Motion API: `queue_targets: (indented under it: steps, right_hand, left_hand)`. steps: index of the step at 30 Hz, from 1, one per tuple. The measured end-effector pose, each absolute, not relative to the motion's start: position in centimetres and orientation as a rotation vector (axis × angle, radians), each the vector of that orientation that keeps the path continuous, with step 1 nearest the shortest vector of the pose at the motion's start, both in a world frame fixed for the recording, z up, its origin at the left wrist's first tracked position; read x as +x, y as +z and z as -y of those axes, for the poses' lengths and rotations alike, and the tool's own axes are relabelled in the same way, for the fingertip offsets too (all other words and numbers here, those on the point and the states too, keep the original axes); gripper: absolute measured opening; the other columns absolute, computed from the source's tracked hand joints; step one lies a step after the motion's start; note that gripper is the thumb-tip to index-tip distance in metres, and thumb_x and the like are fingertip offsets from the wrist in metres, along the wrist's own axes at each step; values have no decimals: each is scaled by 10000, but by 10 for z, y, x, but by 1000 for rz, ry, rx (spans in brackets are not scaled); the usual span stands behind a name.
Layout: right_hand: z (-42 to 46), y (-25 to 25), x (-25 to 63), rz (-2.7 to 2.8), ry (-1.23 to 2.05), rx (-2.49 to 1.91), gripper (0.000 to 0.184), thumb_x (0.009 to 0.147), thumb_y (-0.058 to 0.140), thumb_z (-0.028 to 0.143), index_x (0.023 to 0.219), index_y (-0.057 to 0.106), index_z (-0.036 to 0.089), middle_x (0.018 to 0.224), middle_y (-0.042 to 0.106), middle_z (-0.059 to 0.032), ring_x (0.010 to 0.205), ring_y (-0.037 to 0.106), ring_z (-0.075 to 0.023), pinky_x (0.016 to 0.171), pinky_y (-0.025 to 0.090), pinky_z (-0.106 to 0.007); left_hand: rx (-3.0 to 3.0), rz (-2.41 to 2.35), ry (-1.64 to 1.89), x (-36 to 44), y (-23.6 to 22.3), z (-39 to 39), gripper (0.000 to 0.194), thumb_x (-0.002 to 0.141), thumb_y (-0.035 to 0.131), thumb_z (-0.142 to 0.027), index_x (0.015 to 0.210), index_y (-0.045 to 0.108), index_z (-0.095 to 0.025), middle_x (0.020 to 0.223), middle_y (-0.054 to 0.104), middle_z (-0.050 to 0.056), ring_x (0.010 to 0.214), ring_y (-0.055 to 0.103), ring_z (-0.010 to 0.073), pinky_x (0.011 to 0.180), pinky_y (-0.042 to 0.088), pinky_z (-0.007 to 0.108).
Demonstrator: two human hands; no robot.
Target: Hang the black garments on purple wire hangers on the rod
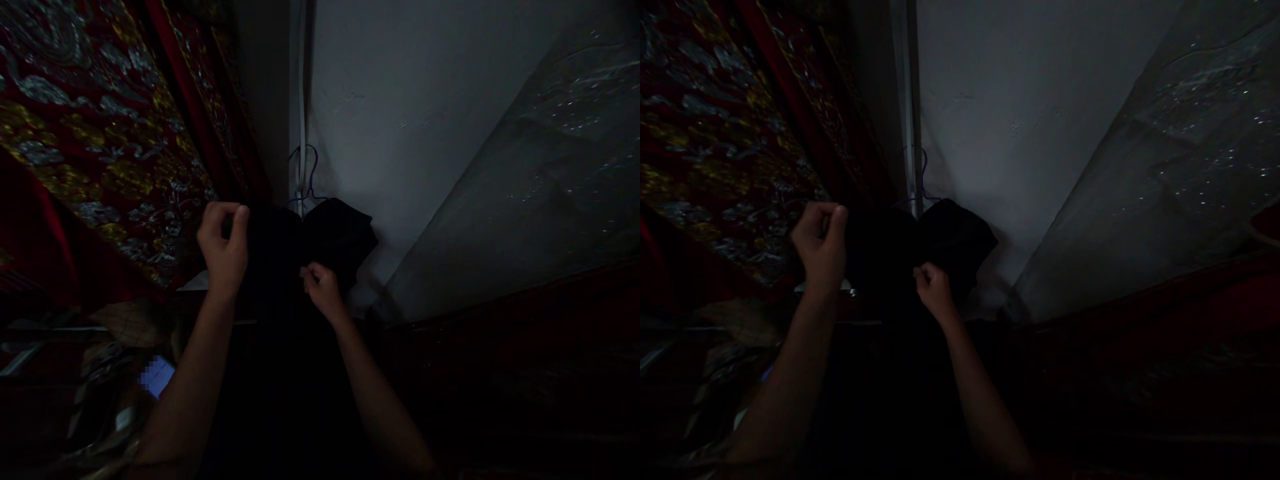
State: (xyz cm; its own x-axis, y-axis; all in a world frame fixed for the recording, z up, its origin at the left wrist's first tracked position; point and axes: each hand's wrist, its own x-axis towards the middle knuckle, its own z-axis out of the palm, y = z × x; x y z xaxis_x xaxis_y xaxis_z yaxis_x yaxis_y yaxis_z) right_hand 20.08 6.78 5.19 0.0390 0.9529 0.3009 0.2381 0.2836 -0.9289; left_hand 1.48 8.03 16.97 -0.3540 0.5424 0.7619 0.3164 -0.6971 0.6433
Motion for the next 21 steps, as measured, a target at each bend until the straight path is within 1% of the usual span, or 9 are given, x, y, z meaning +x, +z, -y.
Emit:
queue_targets:
  steps: [4,6,8,11,14,16,18,20,21]
  right_hand:
    - [-33,46,193,1424,988,-1066,308,909,519,479,750,563,219,521,484,49,491,468,-122,535,368,-250]
    - [-19,47,188,1423,1036,-1024,312,918,518,483,758,564,219,516,490,49,485,467,-120,537,372,-250]
    - [-11,46,185,1391,1059,-1015,317,917,520,487,753,564,220,518,497,44,485,470,-121,532,371,-250]
    - [-9,38,188,1299,1047,-1061,324,906,526,496,735,557,223,522,493,40,493,470,-127,520,365,-251]
    - [-13,28,197,1287,972,-1156,344,907,525,496,701,547,222,553,497,30,537,492,-137,550,390,-258]
    - [-15,23,201,1325,897,-1207,296,895,568,479,763,586,215,697,595,-2,688,585,-162,664,459,-272]
    - [-14,23,200,1409,889,-1170,247,861,645,446,959,632,219,983,679,-45,950,640,-199,862,494,-316]
    - [-14,26,195,1521,963,-1052,425,825,708,402,1203,597,242,1228,656,-69,1158,603,-232,1014,460,-372]
    - [-14,29,192,1558,1006,-999,489,824,713,388,1271,573,248,1270,649,-72,1192,593,-243,1043,450,-391]
  left_hand:
    - [844,-912,2053,-38,140,-95,195,889,620,-380,867,652,-189,829,683,18,903,654,178,919,515,324]
    - [574,-915,1930,-50,113,-95,149,905,579,-329,876,650,-201,829,701,12,899,670,158,906,522,294]
    - [403,-1002,1816,-49,82,-87,107,899,569,-274,845,633,-208,777,688,-13,800,671,119,826,527,241]
    - [370,-1068,1697,-33,44,-67,87,834,661,-272,817,612,-202,694,643,-41,627,626,97,666,503,217]
    - [435,-1035,1642,-8,28,-48,263,712,804,-337,805,600,-199,684,611,-61,590,589,82,606,457,195]
    - [579,-967,1626,9,33,-38,342,682,831,-423,830,613,-205,752,631,-48,671,610,98,659,472,205]
    - [845,-948,1598,27,46,-30,340,722,797,-487,839,637,-211,781,641,-31,733,616,126,711,483,229]
    - [1167,-991,1526,43,60,-25,282,800,735,-481,830,670,-208,766,646,-12,755,616,155,737,484,255]
    - [1311,-1013,1489,49,67,-22,253,838,701,-457,829,686,-205,766,651,-1,768,620,168,751,486,266]
